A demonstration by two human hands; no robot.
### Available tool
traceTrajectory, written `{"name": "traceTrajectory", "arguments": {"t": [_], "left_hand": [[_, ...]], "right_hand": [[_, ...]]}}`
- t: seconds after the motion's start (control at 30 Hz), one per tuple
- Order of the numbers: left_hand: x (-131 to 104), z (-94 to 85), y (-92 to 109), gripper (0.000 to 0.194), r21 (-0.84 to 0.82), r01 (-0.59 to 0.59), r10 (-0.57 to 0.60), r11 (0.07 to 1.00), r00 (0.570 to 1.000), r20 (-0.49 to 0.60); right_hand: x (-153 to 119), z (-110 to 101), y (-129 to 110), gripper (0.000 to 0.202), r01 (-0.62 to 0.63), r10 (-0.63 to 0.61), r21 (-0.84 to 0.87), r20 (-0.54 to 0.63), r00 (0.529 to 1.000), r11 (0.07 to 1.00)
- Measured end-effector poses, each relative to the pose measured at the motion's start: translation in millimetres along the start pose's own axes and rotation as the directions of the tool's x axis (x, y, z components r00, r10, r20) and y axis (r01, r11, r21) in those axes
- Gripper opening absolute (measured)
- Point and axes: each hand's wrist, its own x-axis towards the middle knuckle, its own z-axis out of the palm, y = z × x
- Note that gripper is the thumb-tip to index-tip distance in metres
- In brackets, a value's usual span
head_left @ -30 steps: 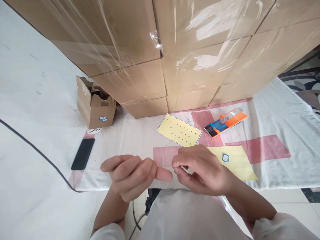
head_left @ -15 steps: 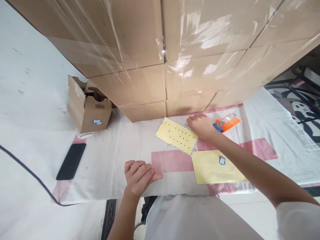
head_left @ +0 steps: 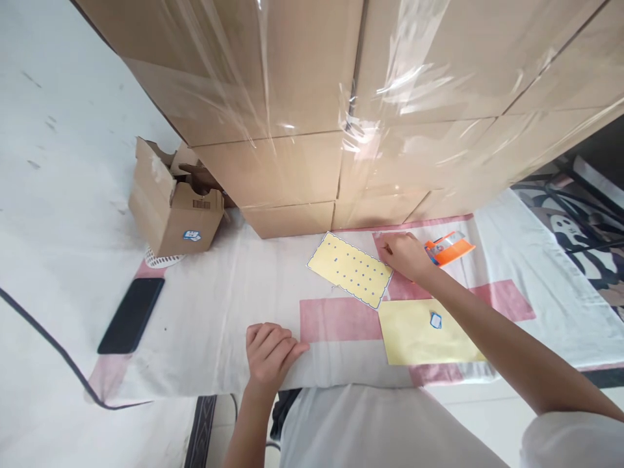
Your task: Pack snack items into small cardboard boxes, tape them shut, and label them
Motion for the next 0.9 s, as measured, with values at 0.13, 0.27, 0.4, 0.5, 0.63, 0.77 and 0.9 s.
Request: {"name": "traceTrajectory", "arguments": {"t": [0.13,0.27,0.4,0.5,0.63,0.77,0.9], "left_hand": [[5.9,-10.3,-15.1,0.027,0.055,-0.014,0.016,0.998,0.999,-0.038],[16.7,-28.2,-41.6,0.024,0.146,-0.003,0.014,0.989,0.997,-0.077],[45.3,-51.8,-84.7,0.023,0.256,0.107,-0.062,0.961,0.982,-0.177],[82.1,-67.2,-123.2,0.025,0.305,0.268,-0.196,0.914,0.949,-0.247],[141.6,-75.6,-173.2,0.019,0.37,0.437,-0.376,0.82,0.898,-0.227],[197.9,-68.1,-207.0,0.017,0.469,0.432,-0.438,0.77,0.893,-0.105],[241.3,-54.2,-220.4,0.021,0.571,0.359,-0.519,0.738,0.843,0.142]], "right_hand": [[-0.3,-7.6,5.3,0.02,-0.069,0.075,0.068,-0.098,0.992,0.995],[-14.8,-17.9,6.9,0.024,-0.013,0.037,0.157,-0.151,0.988,0.988],[-52.3,-21.5,-5.0,0.033,0.073,-0.016,0.26,-0.216,0.976,0.963],[-88.2,-14.2,-21.5,0.039,0.169,-0.04,0.371,-0.331,0.943,0.913],[-135.1,11.3,-48.5,0.035,0.358,-0.183,0.322,-0.466,0.866,0.876],[-178.8,45.4,-79.0,0.028,0.561,-0.391,0.261,-0.493,0.777,0.786],[-204.5,64.7,-96.4,0.027,0.603,-0.428,0.326,-0.471,0.772,0.728]]}}
